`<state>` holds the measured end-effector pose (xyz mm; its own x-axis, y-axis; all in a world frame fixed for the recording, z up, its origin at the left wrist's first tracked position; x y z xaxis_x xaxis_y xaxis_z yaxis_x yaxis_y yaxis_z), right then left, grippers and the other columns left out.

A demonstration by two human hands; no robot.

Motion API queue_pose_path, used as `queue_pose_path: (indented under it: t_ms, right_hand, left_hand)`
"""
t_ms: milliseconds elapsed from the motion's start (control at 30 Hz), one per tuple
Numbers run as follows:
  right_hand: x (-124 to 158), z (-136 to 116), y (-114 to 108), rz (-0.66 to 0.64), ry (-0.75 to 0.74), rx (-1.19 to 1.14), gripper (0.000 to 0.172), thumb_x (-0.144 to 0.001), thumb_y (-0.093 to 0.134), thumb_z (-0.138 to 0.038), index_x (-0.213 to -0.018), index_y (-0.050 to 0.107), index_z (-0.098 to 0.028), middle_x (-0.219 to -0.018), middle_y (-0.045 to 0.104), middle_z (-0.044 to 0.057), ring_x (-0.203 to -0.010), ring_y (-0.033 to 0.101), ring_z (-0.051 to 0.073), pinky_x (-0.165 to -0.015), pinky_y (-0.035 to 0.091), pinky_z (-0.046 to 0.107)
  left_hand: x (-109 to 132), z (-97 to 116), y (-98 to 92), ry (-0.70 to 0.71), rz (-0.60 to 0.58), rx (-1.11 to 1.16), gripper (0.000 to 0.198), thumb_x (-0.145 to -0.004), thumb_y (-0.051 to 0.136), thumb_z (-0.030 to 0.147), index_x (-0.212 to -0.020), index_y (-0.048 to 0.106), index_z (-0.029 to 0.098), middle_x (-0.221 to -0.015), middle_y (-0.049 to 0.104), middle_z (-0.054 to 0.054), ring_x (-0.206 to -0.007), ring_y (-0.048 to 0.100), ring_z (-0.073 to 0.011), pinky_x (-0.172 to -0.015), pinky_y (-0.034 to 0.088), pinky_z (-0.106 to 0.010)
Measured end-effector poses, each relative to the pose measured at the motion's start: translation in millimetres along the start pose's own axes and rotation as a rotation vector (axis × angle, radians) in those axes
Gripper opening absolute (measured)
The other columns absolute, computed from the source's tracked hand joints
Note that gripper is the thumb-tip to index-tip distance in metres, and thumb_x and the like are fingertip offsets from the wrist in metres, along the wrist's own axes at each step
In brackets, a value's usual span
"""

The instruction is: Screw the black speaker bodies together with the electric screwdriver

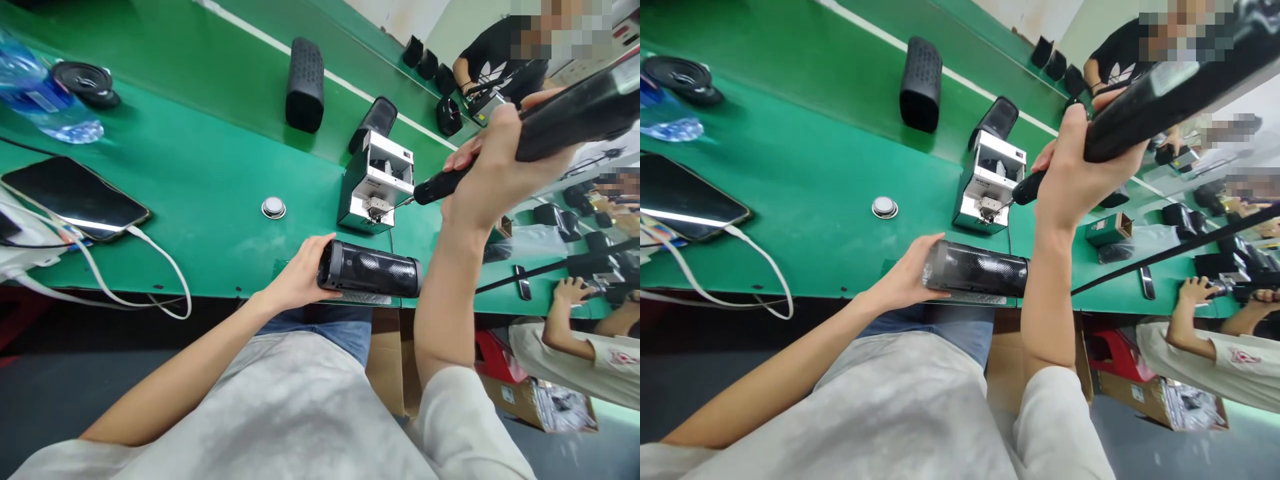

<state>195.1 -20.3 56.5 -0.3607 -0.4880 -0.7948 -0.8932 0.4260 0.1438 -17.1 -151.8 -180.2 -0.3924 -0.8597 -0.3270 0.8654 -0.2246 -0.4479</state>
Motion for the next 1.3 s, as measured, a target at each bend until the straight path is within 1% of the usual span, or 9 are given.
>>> queue_pose_path:
  t_ms: [100,200,433,600,833,933,1100,1167,1300]
  right_hand:
    - [3,-13,-4,0.012,-0.082,-0.028,0.018,-0.103,0.052,-0.008,-0.108,0.056,-0.025,-0.071,0.047,-0.012,-0.040,0.044,0.005,-0.038,0.035,0.020]
    - [4,-23,-4,-0.013,-0.110,-0.077,0.020,-0.100,0.055,-0.006,-0.106,0.059,-0.024,-0.062,0.047,-0.014,-0.039,0.046,0.007,-0.038,0.035,0.019]
    - [-8,-30,-4,0.046,-0.221,-0.099,0.014,-0.096,0.058,-0.012,-0.097,0.057,-0.026,-0.059,0.044,-0.016,-0.037,0.045,0.007,-0.038,0.032,0.018]
    - [-3,-26,-3,0.020,-0.152,-0.054,0.015,-0.097,0.056,-0.010,-0.099,0.055,-0.025,-0.060,0.041,-0.015,-0.038,0.044,0.006,-0.037,0.034,0.019]
    - [7,-19,-5,0.003,-0.072,-0.089,0.011,-0.092,0.064,-0.021,-0.102,0.060,-0.025,-0.057,0.044,-0.015,-0.037,0.046,0.009,-0.037,0.036,0.022]
    - [2,-21,-14,0.037,-0.105,-0.099,0.011,-0.093,0.063,-0.021,-0.102,0.062,-0.027,-0.059,0.042,-0.014,-0.037,0.043,0.009,-0.036,0.034,0.022]
    - [1,-12,-16,-0.034,-0.043,0.073,0.010,-0.106,0.064,-0.037,-0.113,0.058,-0.033,-0.068,0.039,-0.007,-0.049,0.055,0.017,-0.045,0.051,0.030]
    - [6,-12,-16,-0.017,-0.044,0.060,0.012,-0.105,0.067,-0.038,-0.112,0.057,-0.035,-0.069,0.037,-0.007,-0.047,0.051,0.017,-0.042,0.048,0.031]
    - [11,-16,-15,0.001,-0.020,-0.013,0.012,-0.099,0.069,-0.029,-0.102,0.059,-0.034,-0.066,0.038,-0.008,-0.043,0.043,0.015,-0.038,0.040,0.029]
  left_hand:
    - [0,1,0.4,0.002,0.005,0.003,0.132,-0.077,0.108,0.031,-0.178,0.024,0.029,-0.166,0.051,-0.023,-0.156,0.053,-0.0478,-0.130,0.049,-0.073]
    - [1,3,0.1,0.004,0.009,0.021,0.129,-0.078,0.107,0.031,-0.178,0.026,0.028,-0.166,0.051,-0.023,-0.156,0.053,-0.0481,-0.129,0.049,-0.073]
    - [1,4,-0.5,0.002,0.017,0.046,0.125,-0.081,0.105,0.034,-0.179,0.027,0.029,-0.166,0.053,-0.022,-0.156,0.054,-0.0486,-0.130,0.049,-0.073]
    - [2,4,-0.3,-0.011,0.016,0.049,0.125,-0.080,0.105,0.032,-0.179,0.028,0.030,-0.165,0.054,-0.021,-0.156,0.055,-0.0478,-0.130,0.051,-0.072]
    - [3,4,-0.4,-0.008,0.001,0.014,0.128,-0.083,0.104,0.033,-0.181,0.021,0.032,-0.169,0.050,-0.021,-0.160,0.051,-0.0482,-0.132,0.049,-0.073]
    - [3,4,-0.3,-0.011,-0.003,0.008,0.129,-0.082,0.104,0.033,-0.181,0.021,0.032,-0.169,0.050,-0.021,-0.160,0.051,-0.0482,-0.131,0.050,-0.073]
    - [3,3,-0.8,-0.003,-0.002,0.005,0.129,-0.083,0.104,0.035,-0.181,0.021,0.032,-0.169,0.050,-0.022,-0.160,0.051,-0.0482,-0.132,0.049,-0.073]
    - [3,2,-0.9,-0.005,-0.001,0.005,0.129,-0.083,0.104,0.036,-0.182,0.021,0.032,-0.169,0.050,-0.022,-0.160,0.051,-0.0484,-0.132,0.049,-0.074]
    - [3,2,-0.8,-0.011,-0.002,0.000,0.127,-0.083,0.104,0.036,-0.181,0.022,0.031,-0.170,0.050,-0.022,-0.159,0.052,-0.0487,-0.132,0.049,-0.074]
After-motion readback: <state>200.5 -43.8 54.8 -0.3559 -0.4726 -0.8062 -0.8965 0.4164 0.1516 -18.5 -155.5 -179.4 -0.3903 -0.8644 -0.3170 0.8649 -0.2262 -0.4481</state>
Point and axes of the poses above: each hand's wrist, its own x-axis away from the middle knuckle, its own y-axis out of the palm, z = x × y, the point moved 8 cm from there along -x, towards the middle knuckle
